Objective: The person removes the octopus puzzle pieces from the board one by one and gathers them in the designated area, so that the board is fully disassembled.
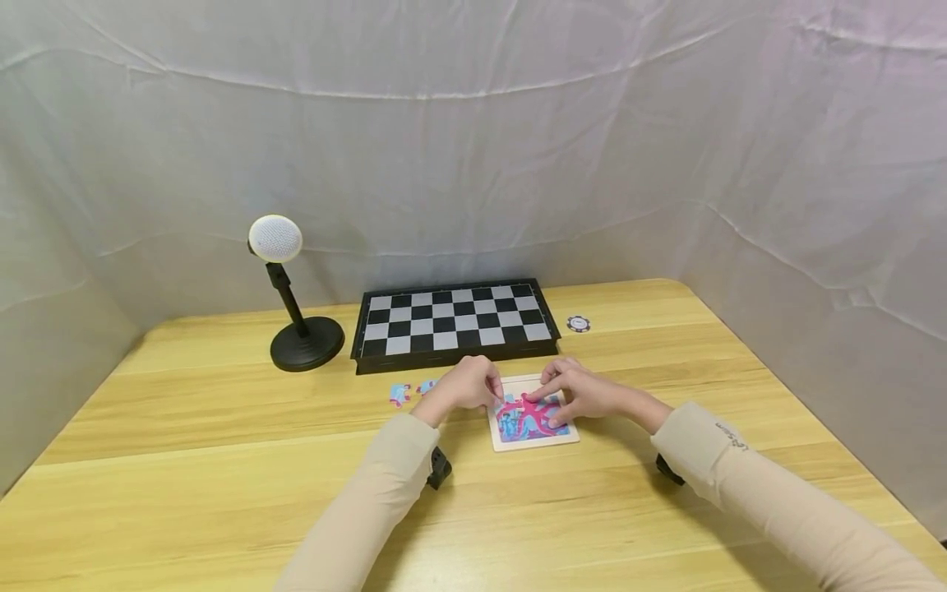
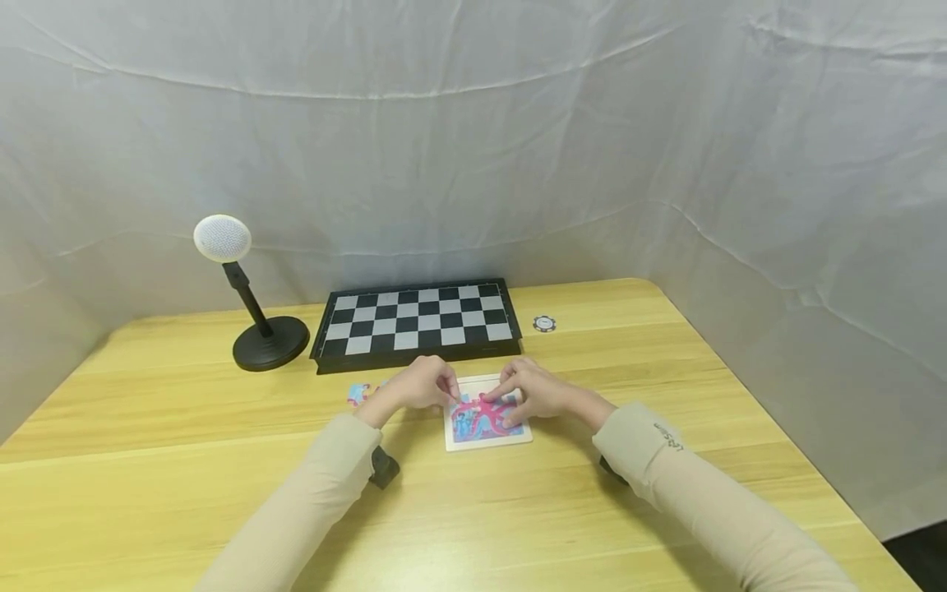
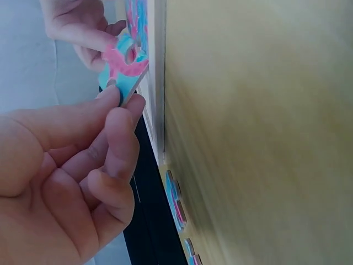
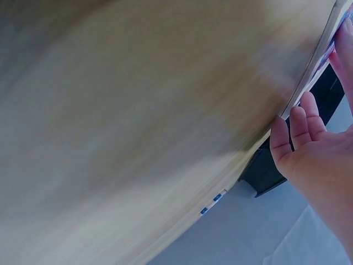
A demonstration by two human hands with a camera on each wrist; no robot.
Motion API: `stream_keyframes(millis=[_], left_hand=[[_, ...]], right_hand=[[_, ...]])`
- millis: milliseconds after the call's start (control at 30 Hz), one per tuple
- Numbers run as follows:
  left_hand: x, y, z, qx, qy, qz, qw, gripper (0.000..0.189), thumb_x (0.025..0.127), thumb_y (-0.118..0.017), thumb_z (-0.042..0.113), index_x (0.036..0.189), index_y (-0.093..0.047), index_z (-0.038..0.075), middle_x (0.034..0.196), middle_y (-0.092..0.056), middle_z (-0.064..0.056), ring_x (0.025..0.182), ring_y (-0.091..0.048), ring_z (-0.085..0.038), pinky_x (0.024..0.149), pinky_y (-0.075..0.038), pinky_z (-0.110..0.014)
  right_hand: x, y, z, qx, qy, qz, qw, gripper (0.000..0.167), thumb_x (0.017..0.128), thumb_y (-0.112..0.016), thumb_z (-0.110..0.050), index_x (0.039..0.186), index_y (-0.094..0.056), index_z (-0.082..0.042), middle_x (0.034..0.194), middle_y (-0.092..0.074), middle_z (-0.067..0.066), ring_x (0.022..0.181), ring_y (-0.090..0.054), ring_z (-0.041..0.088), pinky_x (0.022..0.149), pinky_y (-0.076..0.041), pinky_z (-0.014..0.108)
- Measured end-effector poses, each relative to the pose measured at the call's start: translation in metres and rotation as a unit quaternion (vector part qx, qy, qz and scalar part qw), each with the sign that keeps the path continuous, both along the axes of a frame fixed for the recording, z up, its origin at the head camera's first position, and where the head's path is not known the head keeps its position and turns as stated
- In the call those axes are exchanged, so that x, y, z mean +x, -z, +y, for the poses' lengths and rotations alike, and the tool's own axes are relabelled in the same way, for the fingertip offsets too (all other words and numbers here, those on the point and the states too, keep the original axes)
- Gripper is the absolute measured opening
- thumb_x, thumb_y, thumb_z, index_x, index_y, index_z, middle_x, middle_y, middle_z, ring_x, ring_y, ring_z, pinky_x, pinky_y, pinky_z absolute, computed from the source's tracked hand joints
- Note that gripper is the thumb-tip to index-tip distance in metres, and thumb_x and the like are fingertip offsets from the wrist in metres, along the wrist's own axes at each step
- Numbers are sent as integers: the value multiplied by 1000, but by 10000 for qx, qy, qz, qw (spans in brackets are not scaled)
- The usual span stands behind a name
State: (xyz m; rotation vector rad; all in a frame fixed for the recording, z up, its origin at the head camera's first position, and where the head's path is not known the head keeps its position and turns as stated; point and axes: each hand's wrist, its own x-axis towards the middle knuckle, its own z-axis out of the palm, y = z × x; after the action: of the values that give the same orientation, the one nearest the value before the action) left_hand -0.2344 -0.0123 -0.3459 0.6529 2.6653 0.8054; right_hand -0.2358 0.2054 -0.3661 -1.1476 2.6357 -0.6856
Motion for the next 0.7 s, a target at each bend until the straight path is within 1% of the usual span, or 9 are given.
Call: stream_keyframes(millis=[100,233,400,600,700], left_hand=[[-1,0,-1,128,-49,-139,9998,11,77,-67,-2,68,-61,3,61,-56,-3,47,-54,-16,44,-41,-19],[-2,0,-2,311,-132,-244,9991,10,77,-66,-2,69,-62,2,62,-57,-3,46,-52,-14,43,-40,-18],[-3,0,-5,514,-121,-262,9983,8,77,-64,-4,71,-63,1,62,-57,-2,47,-51,-14,44,-40,-18],[-4,0,-13,804,-86,-241,9964,9,79,-64,0,71,-63,2,61,-57,-3,50,-54,-18,46,-40,-19],[-4,-1,-19,965,-200,-359,9945,8,80,-64,1,72,-62,1,59,-57,-4,49,-53,-17,48,-39,-20]], right_hand=[[0,1,0,5,49,-38,10000,45,70,-75,-22,111,-64,-8,101,-46,4,96,-36,23,78,-32,35],[0,2,1,-12,91,-97,9999,46,70,-75,-23,112,-63,-7,102,-46,5,95,-36,23,76,-33,34],[0,2,2,-43,93,-152,9998,47,70,-75,-25,112,-63,-7,102,-46,5,94,-36,23,75,-33,33],[-1,2,3,-61,80,-169,9998,46,71,-74,-24,111,-63,-6,103,-46,6,96,-36,24,77,-33,34],[-1,2,3,-47,82,-126,9999,45,71,-74,-25,111,-64,-6,104,-46,6,97,-36,25,78,-33,35]])
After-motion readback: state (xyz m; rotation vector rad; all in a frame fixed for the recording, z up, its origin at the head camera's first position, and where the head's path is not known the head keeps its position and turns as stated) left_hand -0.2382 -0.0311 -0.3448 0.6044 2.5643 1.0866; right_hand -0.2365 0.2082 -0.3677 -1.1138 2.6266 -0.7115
